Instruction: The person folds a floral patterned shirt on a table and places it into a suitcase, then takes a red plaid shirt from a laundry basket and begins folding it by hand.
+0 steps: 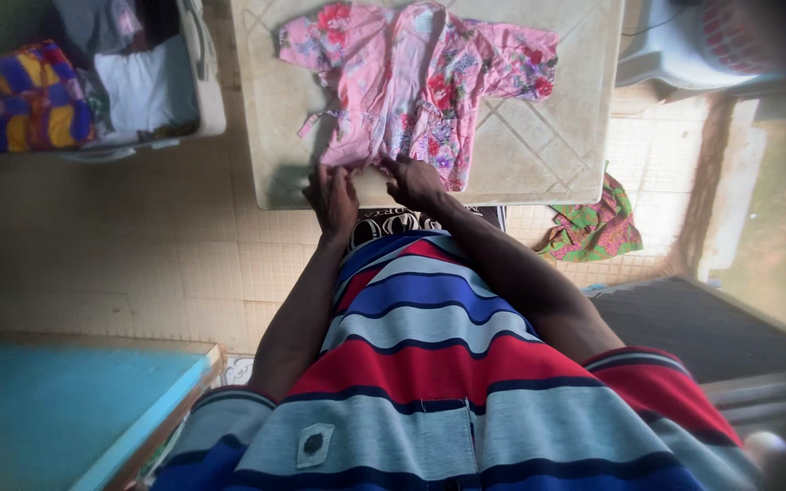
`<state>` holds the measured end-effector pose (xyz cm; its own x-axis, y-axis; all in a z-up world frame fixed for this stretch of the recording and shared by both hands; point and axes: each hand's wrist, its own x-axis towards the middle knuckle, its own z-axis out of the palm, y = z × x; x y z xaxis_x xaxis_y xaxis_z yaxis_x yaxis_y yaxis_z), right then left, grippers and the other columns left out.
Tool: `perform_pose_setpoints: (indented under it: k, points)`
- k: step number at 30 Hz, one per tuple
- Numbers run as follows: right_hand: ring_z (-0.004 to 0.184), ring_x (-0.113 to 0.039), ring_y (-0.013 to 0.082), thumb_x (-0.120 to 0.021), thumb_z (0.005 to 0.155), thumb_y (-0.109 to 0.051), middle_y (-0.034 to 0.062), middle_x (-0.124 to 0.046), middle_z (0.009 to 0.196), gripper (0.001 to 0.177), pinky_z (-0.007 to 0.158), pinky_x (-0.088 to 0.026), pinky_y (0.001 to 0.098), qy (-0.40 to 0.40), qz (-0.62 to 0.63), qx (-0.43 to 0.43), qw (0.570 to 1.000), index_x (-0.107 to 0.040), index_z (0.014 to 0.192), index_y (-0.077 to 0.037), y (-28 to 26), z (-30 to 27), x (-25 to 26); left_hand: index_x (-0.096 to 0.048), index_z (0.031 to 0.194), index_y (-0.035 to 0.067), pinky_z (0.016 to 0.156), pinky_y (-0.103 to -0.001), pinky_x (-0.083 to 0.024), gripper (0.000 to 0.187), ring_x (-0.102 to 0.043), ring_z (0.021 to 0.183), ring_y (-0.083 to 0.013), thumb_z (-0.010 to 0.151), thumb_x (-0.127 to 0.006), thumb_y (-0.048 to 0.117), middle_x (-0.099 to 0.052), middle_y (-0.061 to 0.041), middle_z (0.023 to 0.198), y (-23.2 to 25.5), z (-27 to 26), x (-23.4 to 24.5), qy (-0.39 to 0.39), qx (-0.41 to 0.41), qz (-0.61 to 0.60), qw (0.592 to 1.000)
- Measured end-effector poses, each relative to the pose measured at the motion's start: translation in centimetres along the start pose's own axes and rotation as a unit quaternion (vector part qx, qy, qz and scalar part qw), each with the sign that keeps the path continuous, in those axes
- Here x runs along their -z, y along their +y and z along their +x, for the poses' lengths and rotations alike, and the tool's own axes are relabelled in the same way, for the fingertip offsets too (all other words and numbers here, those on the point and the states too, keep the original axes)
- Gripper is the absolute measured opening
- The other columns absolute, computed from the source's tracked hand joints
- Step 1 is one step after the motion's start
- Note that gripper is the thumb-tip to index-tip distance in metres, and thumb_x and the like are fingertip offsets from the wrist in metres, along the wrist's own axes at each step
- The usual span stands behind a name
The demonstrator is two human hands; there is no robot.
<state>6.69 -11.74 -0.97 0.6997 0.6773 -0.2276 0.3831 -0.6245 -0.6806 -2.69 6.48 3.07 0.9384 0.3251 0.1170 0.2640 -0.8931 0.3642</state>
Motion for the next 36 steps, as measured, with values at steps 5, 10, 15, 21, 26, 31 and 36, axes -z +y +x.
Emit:
perform_pose_setpoints:
  k: [5, 10, 15, 21, 26, 31, 36]
  points:
    - [0.072, -0.070, 0.0379, -0.056, 0.098, -0.020, 0.0229, -0.066, 0.116, 0.051, 0.056, -0.055, 0.0500, 0.010, -0.126, -0.050, 0.991, -0.042, 0.144, -0.003, -2.2, 1.1, -3.0, -0.057, 0.097, 0.007, 0.086, -0.047, -0.043, 0.015, -0.059, 0.097, -0.0300, 0.089, -0.070, 0.006, -0.058, -0.011, 0.100, 3.2, 1.2, 2.3, 0.030, -0.006, -0.177, 0.984]
    - [0.073, -0.070, 0.0378, -0.052, 0.102, -0.022, 0.0221, -0.068, 0.102, 0.038, 0.056, -0.054, 0.0499, 0.033, -0.131, -0.017, 0.991, -0.047, 0.135, -0.004, 0.6, 2.3, -6.4, -0.059, 0.105, 0.003, 0.082, -0.038, -0.055, 0.013, -0.067, 0.088, -0.0261, 0.095, -0.068, 0.004, -0.064, -0.011, 0.093, 5.4, 2.1, 2.2, 0.057, 0.038, -0.314, 0.947]
    - [0.076, -0.071, 0.0363, -0.057, 0.092, -0.018, 0.0177, -0.071, 0.096, 0.030, 0.061, -0.054, 0.0512, -0.047, -0.147, 0.042, 0.987, -0.056, 0.120, -0.008, 1.4, 0.9, -7.1, -0.063, 0.110, 0.003, 0.086, -0.039, -0.055, 0.017, -0.067, 0.101, -0.0298, 0.094, -0.070, 0.000, -0.066, -0.015, 0.106, 4.3, 1.7, 0.5, 0.056, -0.009, -0.296, 0.954]
    - [0.075, -0.068, 0.0448, -0.055, 0.094, -0.013, 0.0239, -0.070, 0.098, 0.033, 0.061, -0.054, 0.0550, 0.004, -0.025, 0.063, 0.998, -0.056, 0.127, -0.008, 1.9, -2.1, -4.1, -0.057, 0.115, 0.001, 0.081, -0.047, -0.051, 0.039, -0.062, 0.098, -0.0374, 0.080, -0.073, 0.006, -0.058, -0.019, 0.107, 0.2, -1.2, -1.5, 0.099, 0.088, -0.100, 0.986]
    - [0.078, -0.069, 0.0455, -0.059, 0.085, -0.015, 0.0245, -0.069, 0.108, 0.038, 0.064, -0.055, 0.0551, -0.027, 0.021, 0.065, 0.997, -0.060, 0.122, -0.008, 1.1, -2.1, -2.2, -0.061, 0.099, 0.006, 0.078, -0.050, -0.048, 0.028, -0.062, 0.093, -0.0381, 0.078, -0.078, 0.013, -0.063, -0.014, 0.096, -1.8, -2.7, -3.7, 0.040, 0.061, -0.112, 0.991]
    - [0.078, -0.071, 0.0400, -0.061, 0.092, -0.022, 0.0206, -0.072, 0.109, 0.030, 0.070, -0.058, 0.0519, 0.040, 0.017, 0.040, 0.998, -0.063, 0.120, -0.012, -1.1, -1.4, 0.4, -0.059, 0.092, 0.006, 0.076, -0.049, -0.049, 0.014, -0.063, 0.086, -0.0374, 0.093, -0.073, 0.011, -0.063, -0.015, 0.088, -2.8, -2.6, -4.7, 0.068, 0.107, -0.100, 0.987]
    - [0.061, -0.065, 0.0436, -0.067, 0.087, -0.025, 0.0352, -0.057, 0.113, 0.050, 0.047, -0.053, 0.0542, 0.144, 0.004, -0.030, 0.989, -0.052, 0.124, 0.005, -1.0, 1.1, 1.8, -0.058, 0.090, 0.006, 0.074, -0.048, -0.048, 0.012, -0.063, 0.082, -0.0357, 0.092, -0.069, 0.011, -0.062, -0.013, 0.084, -3.8, -3.5, -3.1, 0.073, 0.099, -0.113, 0.986]
